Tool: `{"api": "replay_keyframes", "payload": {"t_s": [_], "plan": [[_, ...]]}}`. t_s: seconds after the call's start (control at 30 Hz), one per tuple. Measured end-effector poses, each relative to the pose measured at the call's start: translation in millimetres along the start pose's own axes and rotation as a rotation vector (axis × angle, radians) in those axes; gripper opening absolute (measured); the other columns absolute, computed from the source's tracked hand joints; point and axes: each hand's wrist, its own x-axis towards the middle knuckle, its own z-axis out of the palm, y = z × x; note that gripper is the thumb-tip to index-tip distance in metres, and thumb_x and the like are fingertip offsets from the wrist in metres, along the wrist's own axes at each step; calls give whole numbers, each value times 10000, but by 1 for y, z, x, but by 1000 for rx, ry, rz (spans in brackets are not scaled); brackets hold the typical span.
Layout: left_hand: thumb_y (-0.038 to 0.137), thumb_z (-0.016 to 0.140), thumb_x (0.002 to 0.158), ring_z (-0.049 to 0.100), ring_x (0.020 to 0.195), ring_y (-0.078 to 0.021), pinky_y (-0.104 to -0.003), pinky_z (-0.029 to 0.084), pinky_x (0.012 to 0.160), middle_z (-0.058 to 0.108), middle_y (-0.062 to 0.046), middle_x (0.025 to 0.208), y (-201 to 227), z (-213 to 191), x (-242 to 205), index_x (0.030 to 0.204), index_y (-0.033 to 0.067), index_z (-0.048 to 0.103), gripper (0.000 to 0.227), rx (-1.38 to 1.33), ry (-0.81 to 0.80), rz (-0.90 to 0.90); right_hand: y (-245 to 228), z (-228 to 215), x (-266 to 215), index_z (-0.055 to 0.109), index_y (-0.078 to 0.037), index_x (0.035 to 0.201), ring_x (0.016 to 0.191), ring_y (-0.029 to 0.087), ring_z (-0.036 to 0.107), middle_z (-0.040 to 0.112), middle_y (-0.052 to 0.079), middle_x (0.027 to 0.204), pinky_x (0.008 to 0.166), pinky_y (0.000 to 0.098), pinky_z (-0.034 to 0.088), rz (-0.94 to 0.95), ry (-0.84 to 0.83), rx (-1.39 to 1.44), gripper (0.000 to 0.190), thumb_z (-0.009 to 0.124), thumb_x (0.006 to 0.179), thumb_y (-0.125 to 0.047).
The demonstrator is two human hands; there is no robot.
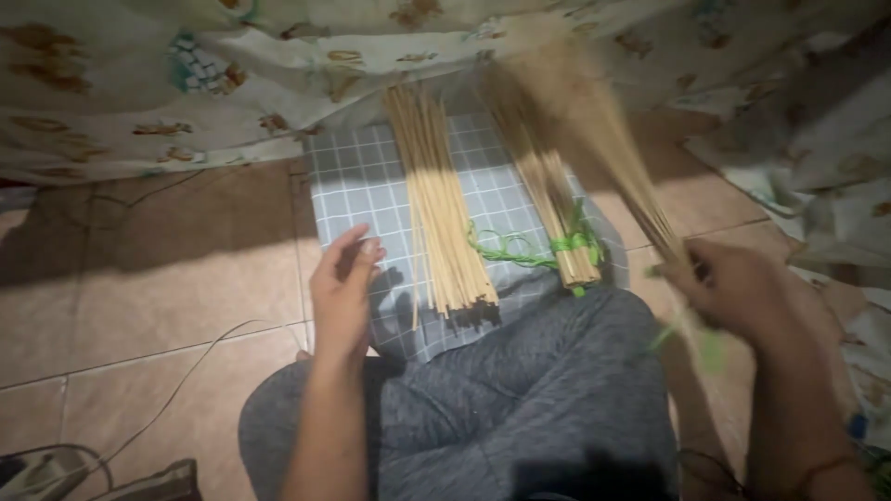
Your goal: The person is organizing thin wooden sticks into uniform bundles and securing them with green plastic ties.
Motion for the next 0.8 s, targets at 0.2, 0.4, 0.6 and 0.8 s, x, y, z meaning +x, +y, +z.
{"api": "replay_keyframes", "payload": {"t_s": [0.2, 0.4, 0.6, 0.8], "plan": [[329, 728, 926, 718, 1035, -345, -439, 599, 836, 717, -223, 1136, -24, 23, 7, 1299, 55, 670, 466, 461, -81, -80, -9, 56, 17, 697, 14, 886, 607, 324, 560, 586, 185, 633, 599, 425, 413, -140, 141, 212, 342, 776, 802, -308], [425, 685, 924, 677, 1110, -402, -529, 550, 899, 675, -185, 1207, -5, 36, 0, 1365, 97, 630, 552, 1186, -68, -60, -66, 65, 57, 713, -62, 1280, 1076, 417, 695, 762, 218, 1015, 910, 550, 525, -210, 105, 4, 552, 660, 908, -467], [492, 668, 908, 704, 1065, -376, -494, 575, 857, 682, -115, 1131, -43, 31, 17, 1289, 164, 687, 504, 1391, -96, -49, -52, 109, 117, 622, -167, 1422, 1181, 369, 657, 714, 148, 1204, 975, 524, 512, -188, 55, -103, 558, 666, 930, -426], [295, 615, 939, 724, 945, -442, -509, 591, 778, 691, -201, 1026, -34, 40, 7, 1129, 21, 719, 349, 1433, -146, 62, -59, 123, 70, 746, -61, 1115, 935, 348, 662, 623, 138, 948, 816, 433, 542, -512, 563, -133, 229, 657, 969, -212]]}}
